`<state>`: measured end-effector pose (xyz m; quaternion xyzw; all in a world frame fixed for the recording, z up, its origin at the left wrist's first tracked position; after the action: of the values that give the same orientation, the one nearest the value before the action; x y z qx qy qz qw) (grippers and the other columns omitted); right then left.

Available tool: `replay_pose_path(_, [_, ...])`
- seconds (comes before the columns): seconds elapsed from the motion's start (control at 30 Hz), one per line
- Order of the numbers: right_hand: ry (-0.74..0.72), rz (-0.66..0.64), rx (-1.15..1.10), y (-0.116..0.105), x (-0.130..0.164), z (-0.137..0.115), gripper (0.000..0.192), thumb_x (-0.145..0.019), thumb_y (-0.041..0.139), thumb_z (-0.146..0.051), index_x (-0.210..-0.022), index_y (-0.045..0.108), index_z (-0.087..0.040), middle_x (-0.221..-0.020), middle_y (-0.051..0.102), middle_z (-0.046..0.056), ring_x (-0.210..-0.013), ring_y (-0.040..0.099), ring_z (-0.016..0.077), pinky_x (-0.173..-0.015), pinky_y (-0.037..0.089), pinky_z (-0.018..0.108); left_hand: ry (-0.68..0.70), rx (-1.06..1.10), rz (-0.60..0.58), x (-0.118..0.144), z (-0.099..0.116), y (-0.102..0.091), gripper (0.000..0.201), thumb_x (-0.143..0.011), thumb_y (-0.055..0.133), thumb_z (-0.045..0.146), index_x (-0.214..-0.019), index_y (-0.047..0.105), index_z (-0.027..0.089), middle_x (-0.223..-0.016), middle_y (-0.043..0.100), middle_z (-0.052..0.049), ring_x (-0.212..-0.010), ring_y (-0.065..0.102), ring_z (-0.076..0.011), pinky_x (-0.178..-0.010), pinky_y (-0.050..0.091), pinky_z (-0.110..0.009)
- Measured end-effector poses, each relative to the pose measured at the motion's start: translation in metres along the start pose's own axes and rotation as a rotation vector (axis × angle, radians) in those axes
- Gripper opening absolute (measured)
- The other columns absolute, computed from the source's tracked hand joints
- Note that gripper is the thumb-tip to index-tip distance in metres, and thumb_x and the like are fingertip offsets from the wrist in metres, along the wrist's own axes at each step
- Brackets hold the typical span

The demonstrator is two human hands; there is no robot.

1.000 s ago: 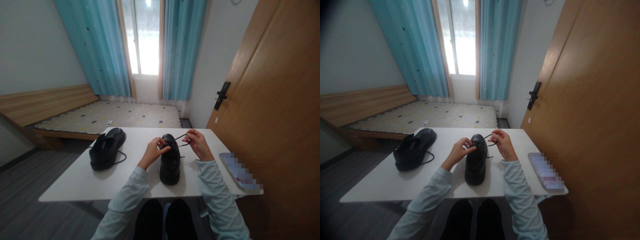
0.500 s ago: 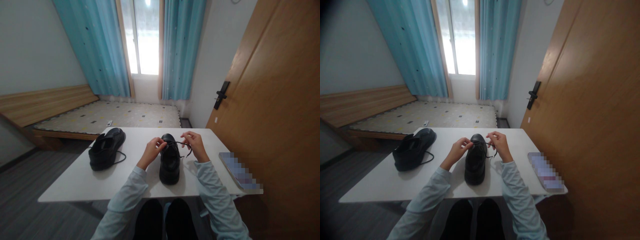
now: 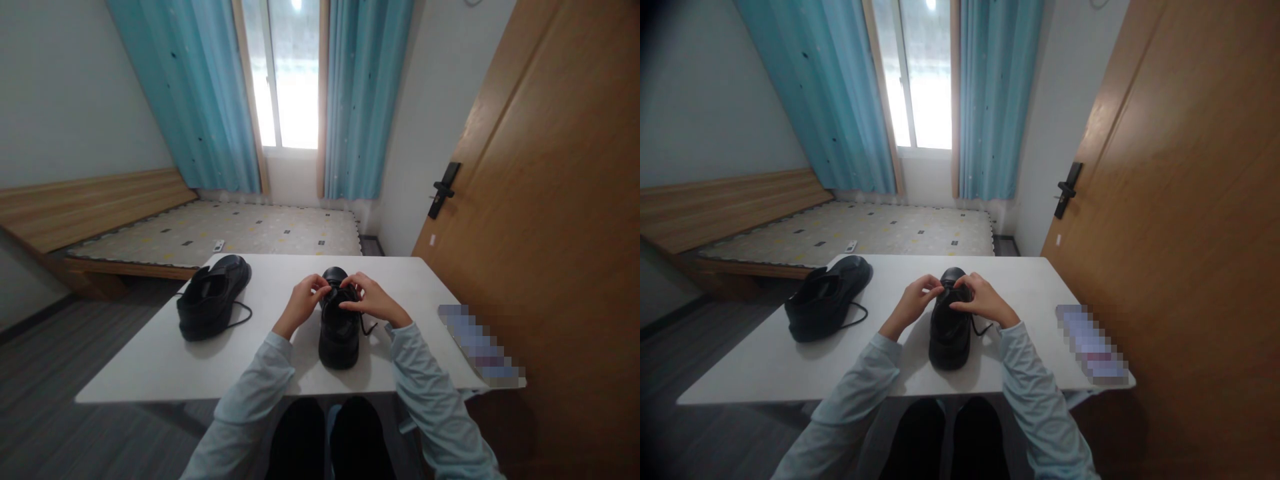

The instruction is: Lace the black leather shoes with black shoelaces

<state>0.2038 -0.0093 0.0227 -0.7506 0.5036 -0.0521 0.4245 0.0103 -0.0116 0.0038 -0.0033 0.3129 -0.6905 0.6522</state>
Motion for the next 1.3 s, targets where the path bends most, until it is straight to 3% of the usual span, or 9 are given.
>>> replay_pose_path(0.5, [-0.003,-0.016,0.03,0.002,0.0,0.001,0.034,-0.07,0.074,-0.033,-0.097,0.058,-0.019,-0.09,0.053,0.003,-0.075,0.05,0.0149,-0.066,0.042,0.028,0.094,0.0,-0.029,0.003,0.009,0.001,0.01,-0.083,0.054,0.028,-0.084,0.056,0.018,-0.076,0.06,0.0,-0.069,0.055,-0.013,-0.067,0.045,-0.026])
replay_pose_path(0.77, [-0.005,-0.007,0.039,0.001,0.001,0.001,0.033,-0.069,0.075,-0.032,-0.095,0.059,-0.019,-0.087,0.052,0.002,-0.073,0.05,0.0148,-0.067,0.042,0.028,0.103,0.09,-0.069,0.004,0.012,0.002,0.013,-0.07,0.052,0.013,-0.082,0.049,0.019,-0.081,0.055,0.0,-0.08,0.054,-0.0141,-0.078,0.047,-0.03])
replay_pose_path(1.03, [-0.017,-0.002,0.058,0.001,0.0,0.002,0.033,-0.068,0.075,-0.033,-0.094,0.059,-0.019,-0.082,0.05,0.0,-0.073,0.048,0.0148,-0.067,0.041,0.028,0.113,0.127,-0.039,0.004,0.012,0.0,0.004,-0.075,0.048,0.015,-0.075,0.047,0.019,-0.078,0.053,0.0,-0.077,0.053,-0.0128,-0.075,0.045,-0.027])
replay_pose_path(1.3, [-0.026,0.002,0.06,0.001,0.0,0.002,0.034,-0.069,0.075,-0.032,-0.096,0.059,-0.019,-0.082,0.049,0.0,-0.073,0.048,0.0147,-0.067,0.041,0.028,0.158,0.049,0.057,0.004,0.014,-0.004,0.01,-0.074,0.046,0.009,-0.07,0.048,0.018,-0.076,0.051,0.0,-0.07,0.048,-0.0118,-0.056,0.036,-0.021])
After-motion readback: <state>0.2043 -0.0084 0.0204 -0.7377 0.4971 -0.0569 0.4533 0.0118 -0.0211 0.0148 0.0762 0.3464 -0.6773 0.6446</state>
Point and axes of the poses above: each hand's wrist, its own x-axis away from the middle knuckle, its own y-axis out of the palm, z = x × y, the point moved 2 cm from there along -x, towards the middle knuckle
